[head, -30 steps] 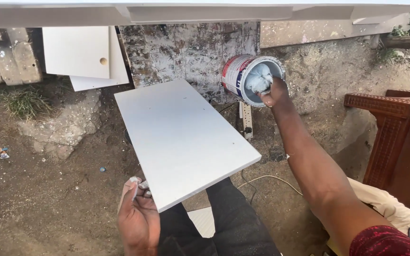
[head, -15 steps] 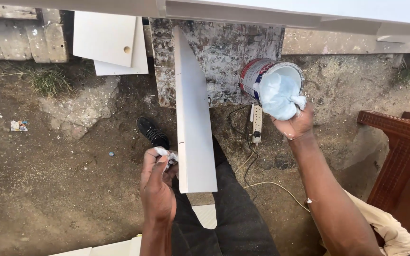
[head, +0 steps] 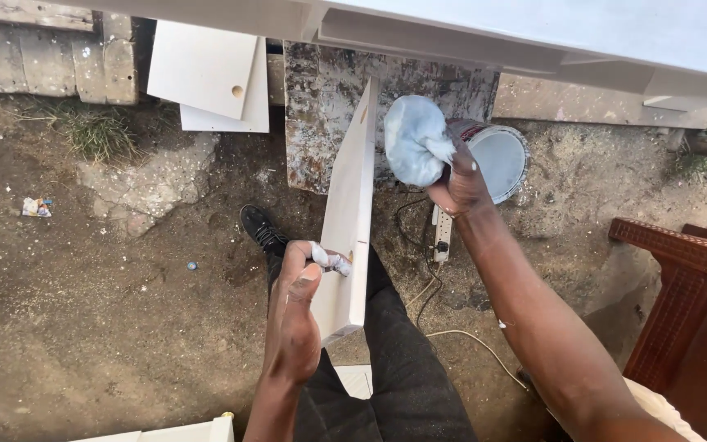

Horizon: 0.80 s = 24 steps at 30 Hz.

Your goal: Wiping down white cabinet panels with a cloth to remove dust or excess material.

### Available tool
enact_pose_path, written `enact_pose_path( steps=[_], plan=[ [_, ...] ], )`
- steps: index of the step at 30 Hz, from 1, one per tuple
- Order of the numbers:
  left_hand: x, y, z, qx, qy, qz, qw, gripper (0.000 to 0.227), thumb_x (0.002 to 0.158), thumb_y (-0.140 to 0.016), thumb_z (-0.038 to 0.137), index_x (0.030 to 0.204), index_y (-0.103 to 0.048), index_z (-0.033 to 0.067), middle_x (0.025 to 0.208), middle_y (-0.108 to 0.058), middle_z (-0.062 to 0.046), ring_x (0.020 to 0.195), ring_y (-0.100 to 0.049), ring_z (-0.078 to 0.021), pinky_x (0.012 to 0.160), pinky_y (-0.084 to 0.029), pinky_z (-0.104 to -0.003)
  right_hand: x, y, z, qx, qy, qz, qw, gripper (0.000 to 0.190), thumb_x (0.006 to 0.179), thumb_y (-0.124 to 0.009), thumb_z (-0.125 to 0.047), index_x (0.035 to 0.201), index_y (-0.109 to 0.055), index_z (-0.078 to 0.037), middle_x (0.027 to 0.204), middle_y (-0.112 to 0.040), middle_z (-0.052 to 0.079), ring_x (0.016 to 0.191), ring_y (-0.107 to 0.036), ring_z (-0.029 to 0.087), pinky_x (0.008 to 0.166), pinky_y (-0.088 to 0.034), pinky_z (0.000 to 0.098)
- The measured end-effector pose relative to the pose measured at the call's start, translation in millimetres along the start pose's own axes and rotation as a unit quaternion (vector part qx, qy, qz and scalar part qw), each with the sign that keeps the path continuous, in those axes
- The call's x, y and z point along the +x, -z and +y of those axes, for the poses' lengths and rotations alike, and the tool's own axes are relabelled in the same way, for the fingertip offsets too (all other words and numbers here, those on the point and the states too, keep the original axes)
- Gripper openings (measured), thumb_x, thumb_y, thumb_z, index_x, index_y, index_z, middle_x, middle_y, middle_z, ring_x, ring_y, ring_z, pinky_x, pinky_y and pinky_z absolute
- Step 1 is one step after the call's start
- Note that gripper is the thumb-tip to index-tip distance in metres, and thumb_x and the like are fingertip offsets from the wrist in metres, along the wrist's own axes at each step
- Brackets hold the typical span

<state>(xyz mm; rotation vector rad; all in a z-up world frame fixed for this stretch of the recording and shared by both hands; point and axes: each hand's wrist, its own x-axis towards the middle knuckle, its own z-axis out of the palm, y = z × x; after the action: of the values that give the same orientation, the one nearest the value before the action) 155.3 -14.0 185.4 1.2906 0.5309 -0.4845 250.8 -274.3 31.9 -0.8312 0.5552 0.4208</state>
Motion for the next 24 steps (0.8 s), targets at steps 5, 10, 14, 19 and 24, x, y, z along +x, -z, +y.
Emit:
enact_pose_path(
  steps=[5, 10, 14, 19, 24],
  plan=[
    [-4.4, 3.2, 19.6, 0.120, 0.070, -0.019, 0.990, 0.049, 0.085, -0.036, 0.057, 0.101, -0.051, 0.0131, 0.093, -0.068, -0.006, 0.081, -0.059, -0.0194, 0.069, -0.044, -0.035, 30.0, 6.3, 10.2, -0.069, -0.014, 0.072, 0.995, 0.066, 0.064, -0.080, -0.006, 0.128, -0.063, -0.010, 0.125, -0.071, 0.013, 0.118, -0.069, 0.034, 0.098, -0.061, 0.0544],
    [-16.4, 16.3, 21.3, 0.097, -0.001, -0.006, 0.995, 0.049, 0.090, -0.034, 0.056, 0.097, -0.053, 0.0122, 0.093, -0.066, -0.005, 0.088, -0.060, -0.0187, 0.082, -0.042, -0.036, -24.2, -57.9, -3.3, -0.381, 0.020, -0.021, 0.924, 0.054, 0.073, -0.069, -0.026, 0.123, -0.068, -0.006, 0.121, -0.068, 0.011, 0.112, -0.066, 0.027, 0.098, -0.059, 0.0449],
    [-13.1, 39.4, 15.0, 0.031, -0.010, 0.000, 0.999, 0.042, 0.095, -0.019, 0.034, 0.113, -0.048, 0.0093, 0.087, -0.061, -0.011, 0.078, -0.037, -0.0164, 0.079, -0.041, -0.030, -120.6, -114.8, -9.5, -0.446, -0.016, -0.206, 0.871, 0.053, 0.061, -0.082, -0.026, 0.106, -0.077, 0.001, 0.093, -0.073, 0.023, 0.081, -0.069, 0.035, 0.086, -0.060, 0.0530],
    [-18.8, 66.5, -3.9, -0.094, 0.020, 0.005, 0.995, 0.041, 0.094, -0.027, 0.039, 0.116, -0.042, 0.0076, 0.082, -0.054, -0.012, 0.079, -0.037, -0.0161, 0.078, -0.037, -0.027, -176.6, -138.3, -18.9, -0.377, -0.051, -0.326, 0.866, 0.040, 0.069, -0.085, -0.019, 0.102, -0.079, 0.003, 0.096, -0.076, 0.023, 0.079, -0.073, 0.033, 0.076, -0.064, 0.0537],
    [-30.8, 70.7, 4.1, -0.133, -0.005, 0.014, 0.991, 0.038, 0.093, -0.031, 0.038, 0.115, -0.039, 0.0078, 0.079, -0.058, -0.015, 0.078, -0.038, -0.0158, 0.078, -0.036, -0.027, -150.8, -131.6, -28.8, -0.334, -0.028, -0.253, 0.908, 0.045, 0.067, -0.079, -0.014, 0.106, -0.073, 0.007, 0.097, -0.071, 0.026, 0.070, -0.072, 0.030, 0.062, -0.067, 0.0439]
  ],
)
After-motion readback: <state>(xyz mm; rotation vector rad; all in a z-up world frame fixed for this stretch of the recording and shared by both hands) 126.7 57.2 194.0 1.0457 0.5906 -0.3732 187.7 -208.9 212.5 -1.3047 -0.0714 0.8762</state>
